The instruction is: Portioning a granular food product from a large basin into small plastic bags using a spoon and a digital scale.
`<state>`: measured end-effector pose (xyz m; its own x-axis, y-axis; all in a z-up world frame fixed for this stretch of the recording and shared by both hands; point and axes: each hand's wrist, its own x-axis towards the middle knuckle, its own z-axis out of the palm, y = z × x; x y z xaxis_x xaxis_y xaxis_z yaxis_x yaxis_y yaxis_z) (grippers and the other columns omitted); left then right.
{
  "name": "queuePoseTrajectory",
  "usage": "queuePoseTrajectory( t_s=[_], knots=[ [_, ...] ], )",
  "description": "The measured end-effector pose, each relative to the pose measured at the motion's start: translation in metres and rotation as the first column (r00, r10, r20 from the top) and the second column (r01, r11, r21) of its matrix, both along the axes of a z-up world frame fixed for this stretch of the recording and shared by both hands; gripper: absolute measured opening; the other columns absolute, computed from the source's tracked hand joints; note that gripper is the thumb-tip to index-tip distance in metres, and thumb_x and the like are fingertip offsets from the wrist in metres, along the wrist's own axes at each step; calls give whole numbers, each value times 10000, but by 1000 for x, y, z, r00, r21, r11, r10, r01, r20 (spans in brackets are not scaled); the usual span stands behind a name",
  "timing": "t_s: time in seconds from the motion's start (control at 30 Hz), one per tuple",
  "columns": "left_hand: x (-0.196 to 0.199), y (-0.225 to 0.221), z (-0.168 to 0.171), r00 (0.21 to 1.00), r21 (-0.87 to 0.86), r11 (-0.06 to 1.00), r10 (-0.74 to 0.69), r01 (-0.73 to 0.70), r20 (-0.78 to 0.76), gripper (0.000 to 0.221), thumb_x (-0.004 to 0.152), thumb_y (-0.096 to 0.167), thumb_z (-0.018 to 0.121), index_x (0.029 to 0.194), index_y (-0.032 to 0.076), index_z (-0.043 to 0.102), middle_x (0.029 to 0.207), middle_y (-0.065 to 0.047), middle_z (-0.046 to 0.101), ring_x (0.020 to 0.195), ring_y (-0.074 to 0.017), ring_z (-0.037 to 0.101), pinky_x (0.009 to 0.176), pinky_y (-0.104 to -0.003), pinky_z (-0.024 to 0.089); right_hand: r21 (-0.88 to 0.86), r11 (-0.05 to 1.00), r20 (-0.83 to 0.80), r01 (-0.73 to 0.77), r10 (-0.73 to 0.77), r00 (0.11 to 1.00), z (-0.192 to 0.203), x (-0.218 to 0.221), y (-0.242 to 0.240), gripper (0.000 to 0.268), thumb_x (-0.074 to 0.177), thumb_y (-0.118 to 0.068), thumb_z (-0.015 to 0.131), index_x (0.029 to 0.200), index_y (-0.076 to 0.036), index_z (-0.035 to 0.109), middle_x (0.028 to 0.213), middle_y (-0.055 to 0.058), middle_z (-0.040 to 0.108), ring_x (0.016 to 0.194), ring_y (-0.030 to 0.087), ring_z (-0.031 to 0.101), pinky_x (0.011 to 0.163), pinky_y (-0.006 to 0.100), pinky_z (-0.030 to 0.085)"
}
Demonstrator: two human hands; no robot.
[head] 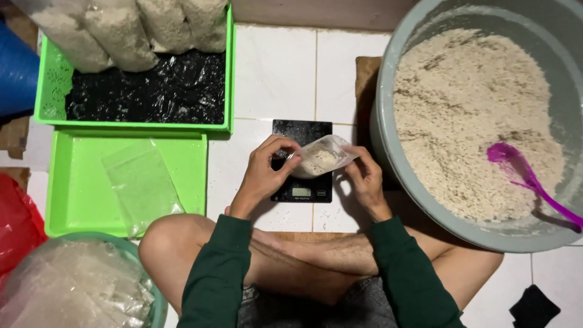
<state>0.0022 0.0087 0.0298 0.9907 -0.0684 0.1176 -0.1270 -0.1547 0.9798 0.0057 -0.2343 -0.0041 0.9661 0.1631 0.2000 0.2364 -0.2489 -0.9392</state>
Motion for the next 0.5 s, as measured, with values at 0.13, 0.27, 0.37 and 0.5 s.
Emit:
queuePoseTrajectory(
  t_s=[0.13,0.27,0.37,0.5],
  knots=[
    [2,3,4,987,-22,996,-90,87,-132,493,839,338,777,1198,36,625,1112,-204,635,1046,-344,607,902,-486,471,43,999,-128,19,-13,992,-30,7,-2,402,1024,-329,474,1250,-26,611,1096,158,643,985,208,550,845,436,514],
    [6,8,16,911,213,957,-96,195,-402,941,609,225,927,1393,31,444,1262,-259,546,1171,-418,544,998,-562,399,1,996,-232,86,-83,969,-46,16,-2,361,1047,-256,374,1243,-76,617,771,157,586,722,234,566,642,369,488],
    [7,11,-32,906,527,811,-12,257,-423,904,599,98,925,1376,89,465,1211,-204,567,1144,-407,570,984,-566,409,-83,993,-232,84,-102,967,-32,16,3,308,1006,-141,461,1275,-81,598,960,229,634,905,302,597,828,460,500],
    [6,5,-65,925,579,784,14,225,-379,515,736,116,831,1195,165,602,917,-34,666,967,-292,655,883,-462,459,-128,991,-254,39,-70,965,-32,15,3,301,1020,-215,484,1270,-84,589,1049,248,653,1010,348,620,932,521,473]
  ],
)
